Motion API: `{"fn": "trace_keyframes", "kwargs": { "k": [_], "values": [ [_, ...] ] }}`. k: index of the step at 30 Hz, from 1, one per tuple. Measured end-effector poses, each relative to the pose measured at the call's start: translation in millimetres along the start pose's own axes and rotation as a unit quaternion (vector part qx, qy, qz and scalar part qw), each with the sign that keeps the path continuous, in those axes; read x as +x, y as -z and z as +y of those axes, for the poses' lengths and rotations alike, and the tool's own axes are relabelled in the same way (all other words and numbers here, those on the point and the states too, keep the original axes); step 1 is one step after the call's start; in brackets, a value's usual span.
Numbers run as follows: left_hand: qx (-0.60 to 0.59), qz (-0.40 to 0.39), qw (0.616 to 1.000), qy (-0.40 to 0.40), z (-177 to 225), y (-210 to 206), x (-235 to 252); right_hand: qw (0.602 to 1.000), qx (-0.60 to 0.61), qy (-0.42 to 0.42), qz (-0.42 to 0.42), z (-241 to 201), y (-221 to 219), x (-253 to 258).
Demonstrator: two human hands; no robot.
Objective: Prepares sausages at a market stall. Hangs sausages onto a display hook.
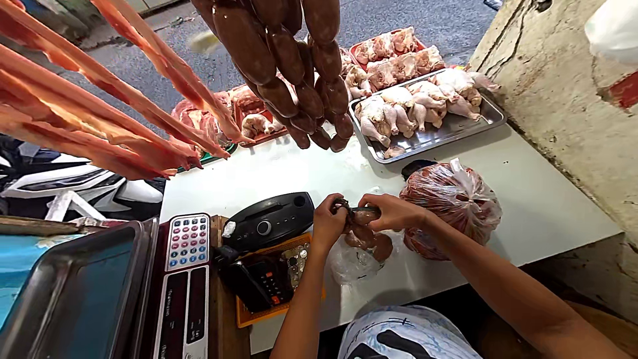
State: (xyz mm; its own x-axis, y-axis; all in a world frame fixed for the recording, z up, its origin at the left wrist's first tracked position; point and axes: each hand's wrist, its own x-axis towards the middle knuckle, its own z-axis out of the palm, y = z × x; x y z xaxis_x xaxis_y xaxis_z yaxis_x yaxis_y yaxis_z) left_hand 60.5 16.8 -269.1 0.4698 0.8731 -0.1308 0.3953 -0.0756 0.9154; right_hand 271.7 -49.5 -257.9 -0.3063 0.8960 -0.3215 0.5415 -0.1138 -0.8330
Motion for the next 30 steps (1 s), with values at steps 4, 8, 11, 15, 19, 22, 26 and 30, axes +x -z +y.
{"fn": "trace_keyframes", "kwargs": {
  "k": [4, 8, 11, 15, 19, 22, 26, 30],
  "values": [
    [0.068, -0.005, 0.998, -0.017, 4, -7, -3, 0.998, 0.023, 0.035, 0.041, -4, -1, -7],
    [0.071, 0.015, 0.994, 0.075, 13, -11, 4, 0.995, 0.017, 0.055, 0.079, -4, -7, -19],
    [0.011, 0.017, 0.993, 0.12, 7, -15, 10, 0.989, 0.024, 0.05, 0.134, -4, -16, -34],
    [-0.059, 0.021, 0.988, 0.144, 2, -23, 12, 0.972, 0.019, 0.084, 0.219, 3, -33, -50],
    [-0.123, -0.022, 0.978, 0.167, 9, -29, 11, 0.96, -0.029, 0.123, 0.252, 18, -55, -56],
    [-0.188, -0.027, 0.971, 0.147, 17, -31, 7, 0.972, -0.03, 0.04, 0.228, 22, -64, -58],
    [-0.227, 0.014, 0.968, 0.109, 20, -45, 2, 0.969, -0.035, -0.077, 0.234, 10, -73, -53],
    [-0.169, 0.034, 0.978, 0.119, 17, -52, 2, 0.954, -0.037, -0.116, 0.274, -2, -76, -44]
  ]
}}
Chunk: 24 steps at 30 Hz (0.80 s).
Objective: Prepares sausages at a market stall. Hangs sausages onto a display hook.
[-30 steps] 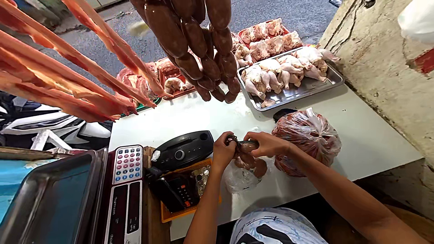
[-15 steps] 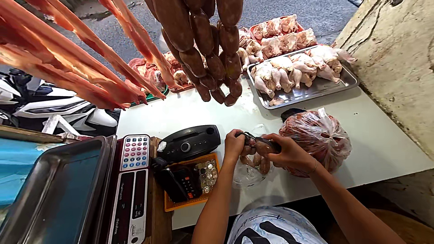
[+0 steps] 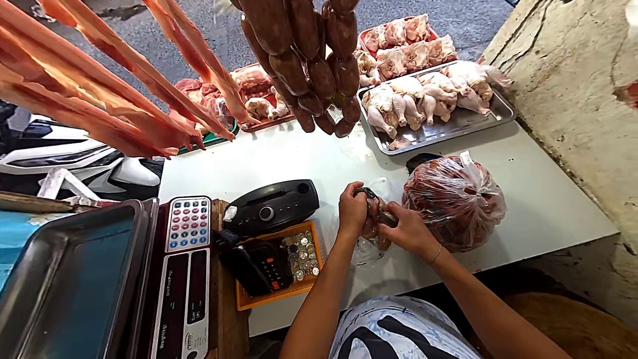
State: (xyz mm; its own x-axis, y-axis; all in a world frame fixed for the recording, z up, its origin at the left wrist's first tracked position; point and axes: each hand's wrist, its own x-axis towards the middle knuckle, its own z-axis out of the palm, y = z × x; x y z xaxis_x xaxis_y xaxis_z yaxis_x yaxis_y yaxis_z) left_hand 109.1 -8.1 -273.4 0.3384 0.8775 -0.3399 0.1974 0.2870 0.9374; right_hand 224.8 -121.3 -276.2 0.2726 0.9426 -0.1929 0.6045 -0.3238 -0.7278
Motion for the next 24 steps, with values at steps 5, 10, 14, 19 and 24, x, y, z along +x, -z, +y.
{"fn": "trace_keyframes", "kwargs": {
  "k": [5, 10, 14, 19, 24],
  "values": [
    [0.147, 0.091, 0.984, -0.032, -3, 11, 0, 0.989, 0.052, 0.038, 0.133, 10, -17, -2],
    [0.052, 0.095, 0.993, -0.04, -11, 7, -7, 0.973, 0.064, 0.116, 0.191, 29, -34, 1],
    [-0.01, 0.102, 0.994, -0.023, -17, 6, -6, 0.978, 0.055, 0.125, 0.158, 33, -34, 3],
    [-0.131, 0.119, 0.984, 0.034, -6, 4, -9, 0.975, 0.092, 0.129, 0.156, 34, -38, 5],
    [-0.187, 0.125, 0.97, 0.088, -7, 1, -6, 0.967, 0.069, 0.136, 0.204, 36, -46, 7]
  ]
}}
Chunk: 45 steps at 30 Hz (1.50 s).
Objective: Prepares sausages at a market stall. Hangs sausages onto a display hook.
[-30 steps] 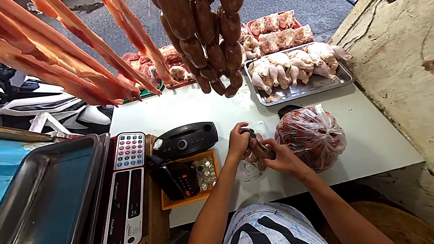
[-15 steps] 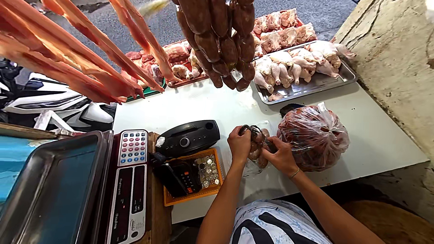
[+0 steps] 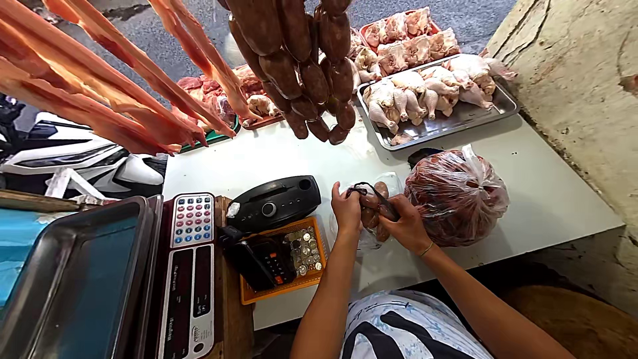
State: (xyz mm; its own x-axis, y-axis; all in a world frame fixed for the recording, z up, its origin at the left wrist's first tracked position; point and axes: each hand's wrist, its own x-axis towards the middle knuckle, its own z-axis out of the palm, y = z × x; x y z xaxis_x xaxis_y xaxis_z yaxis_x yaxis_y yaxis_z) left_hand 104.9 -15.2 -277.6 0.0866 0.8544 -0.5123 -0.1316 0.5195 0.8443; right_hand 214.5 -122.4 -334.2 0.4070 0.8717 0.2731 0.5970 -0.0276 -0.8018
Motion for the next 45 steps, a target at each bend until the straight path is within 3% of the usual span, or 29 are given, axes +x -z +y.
{"fn": "trace_keyframes", "kwargs": {
  "k": [5, 9, 11, 15, 20, 26, 33, 45],
  "values": [
    [0.032, 0.004, 0.999, -0.043, -7, 5, 4, 0.999, 0.005, -0.03, -0.028, -4, 2, -2],
    [0.051, -0.035, 0.996, -0.065, 0, 7, 4, 0.959, 0.179, -0.203, -0.087, -17, 20, 14],
    [0.05, -0.054, 0.996, -0.053, 0, 7, 6, 0.941, 0.198, -0.231, -0.149, -14, 29, 30],
    [0.073, -0.066, 0.994, -0.045, -5, 5, 10, 0.929, 0.006, -0.101, -0.356, 1, 40, 70],
    [0.164, -0.046, 0.981, -0.092, -9, 4, 21, 0.831, -0.211, -0.12, -0.5, -41, 47, 89],
    [0.291, -0.024, 0.944, -0.156, -1, -1, 16, 0.906, -0.207, -0.146, -0.34, -68, 41, 59],
    [0.281, -0.05, 0.947, -0.149, -5, 6, 27, 0.93, -0.125, -0.183, -0.292, -19, 13, 30],
    [0.245, -0.035, 0.966, -0.074, -1, 2, 33, 0.957, -0.187, -0.147, -0.164, -49, 9, 20]
  ]
}}
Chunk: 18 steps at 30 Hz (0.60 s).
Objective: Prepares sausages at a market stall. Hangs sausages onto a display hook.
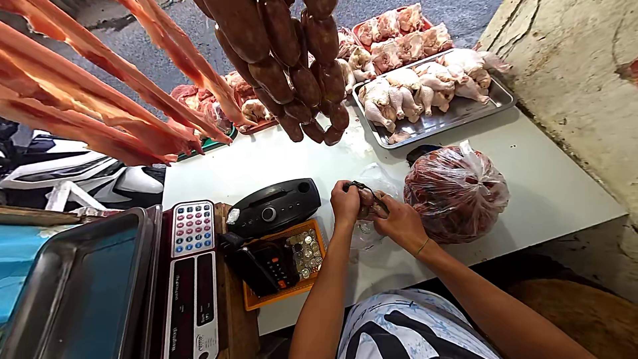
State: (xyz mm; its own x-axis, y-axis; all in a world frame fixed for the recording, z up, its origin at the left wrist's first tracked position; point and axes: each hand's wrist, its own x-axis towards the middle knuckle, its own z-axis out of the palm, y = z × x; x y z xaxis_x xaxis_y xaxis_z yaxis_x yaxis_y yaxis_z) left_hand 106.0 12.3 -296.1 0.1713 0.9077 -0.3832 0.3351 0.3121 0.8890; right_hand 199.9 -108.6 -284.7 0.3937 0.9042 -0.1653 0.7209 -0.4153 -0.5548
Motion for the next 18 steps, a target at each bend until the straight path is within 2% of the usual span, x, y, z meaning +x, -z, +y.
{"fn": "trace_keyframes", "kwargs": {
  "k": [4, 7, 10, 12, 14, 18],
  "values": [
    [-0.041, 0.004, 0.999, 0.027, 3, 2, 2, 0.996, 0.005, 0.083, -0.035, -1, 9, -18],
    [-0.066, 0.011, 0.997, 0.037, 3, 6, 4, 0.989, 0.066, 0.128, -0.029, 6, 6, -29],
    [-0.112, 0.012, 0.992, 0.055, 10, 7, 0, 0.99, 0.126, 0.07, -0.001, 11, 2, -14],
    [-0.137, -0.009, 0.989, 0.061, 14, 6, -2, 0.987, 0.159, 0.008, -0.038, 16, -7, 1],
    [-0.148, -0.027, 0.987, 0.061, 20, 5, -5, 0.981, 0.187, -0.015, -0.053, 19, -23, 11],
    [-0.088, -0.069, 0.994, -0.012, 36, 9, -14, 0.956, 0.288, -0.054, 0.02, 29, -45, 14]
  ]
}}
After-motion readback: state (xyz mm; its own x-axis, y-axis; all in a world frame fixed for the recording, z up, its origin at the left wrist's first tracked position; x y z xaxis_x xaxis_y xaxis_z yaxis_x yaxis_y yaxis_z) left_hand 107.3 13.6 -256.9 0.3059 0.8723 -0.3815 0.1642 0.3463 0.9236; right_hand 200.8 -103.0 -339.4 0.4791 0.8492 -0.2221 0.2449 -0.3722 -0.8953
